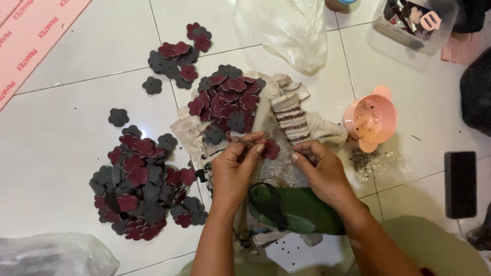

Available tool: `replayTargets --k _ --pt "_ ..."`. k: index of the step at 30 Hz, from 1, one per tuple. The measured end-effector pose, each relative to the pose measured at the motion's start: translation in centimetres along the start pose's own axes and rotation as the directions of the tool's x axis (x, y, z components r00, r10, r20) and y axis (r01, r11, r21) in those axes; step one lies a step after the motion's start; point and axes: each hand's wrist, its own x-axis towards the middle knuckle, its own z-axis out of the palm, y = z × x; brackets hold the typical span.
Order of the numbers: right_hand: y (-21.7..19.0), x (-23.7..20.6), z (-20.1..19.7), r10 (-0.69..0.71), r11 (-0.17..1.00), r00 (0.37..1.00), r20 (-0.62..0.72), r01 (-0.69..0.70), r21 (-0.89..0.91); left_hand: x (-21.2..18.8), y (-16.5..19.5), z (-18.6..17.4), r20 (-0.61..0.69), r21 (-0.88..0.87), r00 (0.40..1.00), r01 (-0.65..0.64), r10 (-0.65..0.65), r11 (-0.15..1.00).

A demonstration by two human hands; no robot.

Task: The person sits on the floor with piles of flower-shaped fabric pieces and uses a metal punch tool to punch a hole through the center of each piece, one at a time, placing finished pieces on a pile beside them. A green sandal and a small bowl sit nearby on the floor.

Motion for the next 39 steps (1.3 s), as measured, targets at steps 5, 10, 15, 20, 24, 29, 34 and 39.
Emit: replayTargets --k 5,10,15,20,24,29,34,39 --pt "0.0 0.2 0.0 -0.038 0.999 0.999 0.022 0.037 0.016 0.1 -0.1 -0.1 0.011 0.016 1.000 -0.022 0.022 1.000" --pt "0.2 0.3 -0.1 0.002 0.999 1.000 -0.003 -0.002 -0.035 0.1 -0.3 0.0 0.007 0.012 1.000 -0.007 0.007 1.000" --pt "-0.2 0.2 -0.1 -0.009 0.998 1.000 -0.006 0.009 -0.061 0.1 -0.2 0.2 -0.003 0.039 1.000 -0.028 0.029 0.999" --pt "-0.6 0.2 -0.1 0.033 0.990 0.999 -0.028 -0.037 -0.134 -0.2 0.3 0.4 -0.010 0.123 0.999 -0.051 0.053 0.991" --pt "-0.5 0.0 -0.3 0.022 0.992 0.999 -0.023 -0.024 -0.123 -0.3 1.0 0.5 -0.004 0.170 0.998 -0.067 0.068 0.983" --pt "-1.1 -0.2 0.1 -0.033 0.995 0.999 -0.038 0.030 -0.091 -0.6 2.0 0.9 0.051 0.409 0.972 -0.231 0.230 0.883" --pt "-4.0 -3.0 -1.3 -0.061 0.951 0.998 0.016 0.063 -0.302 -1.0 3.1 1.4 0.100 0.434 0.957 -0.288 0.272 0.854" --pt "-5.2 -7.9 -4.3 -0.279 0.810 0.920 0.273 0.379 -0.448 -1.4 3.4 1.5 0.158 0.551 0.924 -0.375 0.348 0.746"
